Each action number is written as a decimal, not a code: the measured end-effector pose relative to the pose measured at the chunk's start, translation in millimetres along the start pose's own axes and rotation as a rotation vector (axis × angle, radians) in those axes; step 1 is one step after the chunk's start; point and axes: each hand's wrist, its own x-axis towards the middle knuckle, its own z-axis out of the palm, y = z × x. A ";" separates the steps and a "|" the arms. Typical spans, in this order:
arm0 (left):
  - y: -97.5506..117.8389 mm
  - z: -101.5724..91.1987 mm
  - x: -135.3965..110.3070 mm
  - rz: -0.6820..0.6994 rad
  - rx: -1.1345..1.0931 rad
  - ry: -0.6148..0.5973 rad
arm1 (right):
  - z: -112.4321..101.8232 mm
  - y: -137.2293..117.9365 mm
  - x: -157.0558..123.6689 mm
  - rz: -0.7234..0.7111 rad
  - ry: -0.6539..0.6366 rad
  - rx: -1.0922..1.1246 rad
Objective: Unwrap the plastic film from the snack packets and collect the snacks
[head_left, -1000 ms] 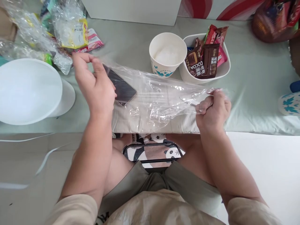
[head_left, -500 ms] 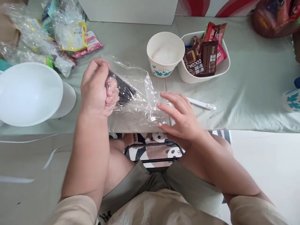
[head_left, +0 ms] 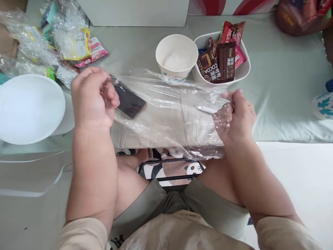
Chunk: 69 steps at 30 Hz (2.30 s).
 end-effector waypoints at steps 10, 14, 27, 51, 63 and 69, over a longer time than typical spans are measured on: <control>-3.2 6.2 1.2 -0.142 -0.021 -0.046 | -11.0 14.1 -5.4 0.140 -0.314 -0.087; 3.3 -1.2 2.0 -0.163 -0.003 -0.039 | -12.3 15.7 -5.6 0.092 -0.260 -0.128; -22.4 -35.8 21.4 0.201 -0.036 -0.411 | -18.9 30.5 0.5 -0.181 -0.274 -0.207; -9.0 -33.4 18.3 0.558 0.175 -0.274 | -24.0 28.1 5.1 -0.445 -0.021 -0.346; -16.5 -6.4 0.5 0.263 -0.070 -0.355 | -11.2 12.3 -7.6 -0.425 0.031 -0.353; -29.0 2.1 8.4 0.299 0.028 -0.157 | -10.4 11.3 -5.6 -0.240 0.022 -0.234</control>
